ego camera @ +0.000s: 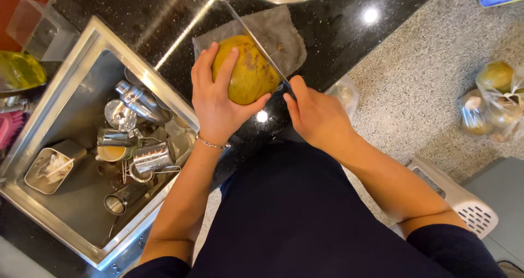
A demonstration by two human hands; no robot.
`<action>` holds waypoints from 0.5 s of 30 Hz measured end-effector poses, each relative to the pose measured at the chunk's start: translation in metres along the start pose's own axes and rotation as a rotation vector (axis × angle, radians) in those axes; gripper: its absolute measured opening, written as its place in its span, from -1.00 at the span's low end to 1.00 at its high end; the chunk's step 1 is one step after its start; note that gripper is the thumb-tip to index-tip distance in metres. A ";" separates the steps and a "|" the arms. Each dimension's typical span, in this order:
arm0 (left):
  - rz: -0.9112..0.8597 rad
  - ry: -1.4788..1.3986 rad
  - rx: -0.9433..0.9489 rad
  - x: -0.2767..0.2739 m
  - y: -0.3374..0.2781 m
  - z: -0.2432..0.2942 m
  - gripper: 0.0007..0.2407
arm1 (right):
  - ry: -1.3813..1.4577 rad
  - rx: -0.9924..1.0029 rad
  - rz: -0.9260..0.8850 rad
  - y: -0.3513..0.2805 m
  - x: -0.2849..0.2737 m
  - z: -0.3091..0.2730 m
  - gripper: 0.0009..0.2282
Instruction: The person holds a young coconut over a sink and cuts into its top with a knife, repeatedly striking and trimming the husk until an opening with white flesh is exposed. They then place the opened coconut into a plastic bag.
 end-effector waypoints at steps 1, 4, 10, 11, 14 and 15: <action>-0.010 -0.001 -0.002 0.001 -0.002 0.000 -0.26 | 0.006 0.007 -0.005 0.001 0.002 -0.001 -0.83; -0.010 0.003 -0.026 0.001 -0.012 -0.002 -0.28 | -0.027 0.048 -0.050 -0.001 0.011 -0.003 -0.83; 0.000 0.004 -0.024 0.003 -0.013 -0.001 -0.29 | -0.009 0.038 -0.078 -0.015 0.014 0.003 -0.83; -0.004 0.003 -0.027 0.003 -0.011 0.000 -0.29 | -0.035 0.036 -0.086 -0.019 0.010 0.003 -0.83; -0.009 0.009 -0.025 0.004 -0.008 0.001 -0.29 | -0.060 0.043 -0.110 -0.018 0.008 0.006 -0.84; -0.010 0.013 -0.020 0.004 -0.007 0.002 -0.29 | -0.062 0.054 -0.125 -0.017 0.010 0.007 -0.84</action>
Point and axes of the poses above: each hand's wrist, its own y-axis towards the middle knuckle, its own x-axis out of the palm, z = x × y, the point moved 6 cm from there along y, towards the middle knuckle, and after that the axes turned 7 degrees about -z, right-handed, at the moved point
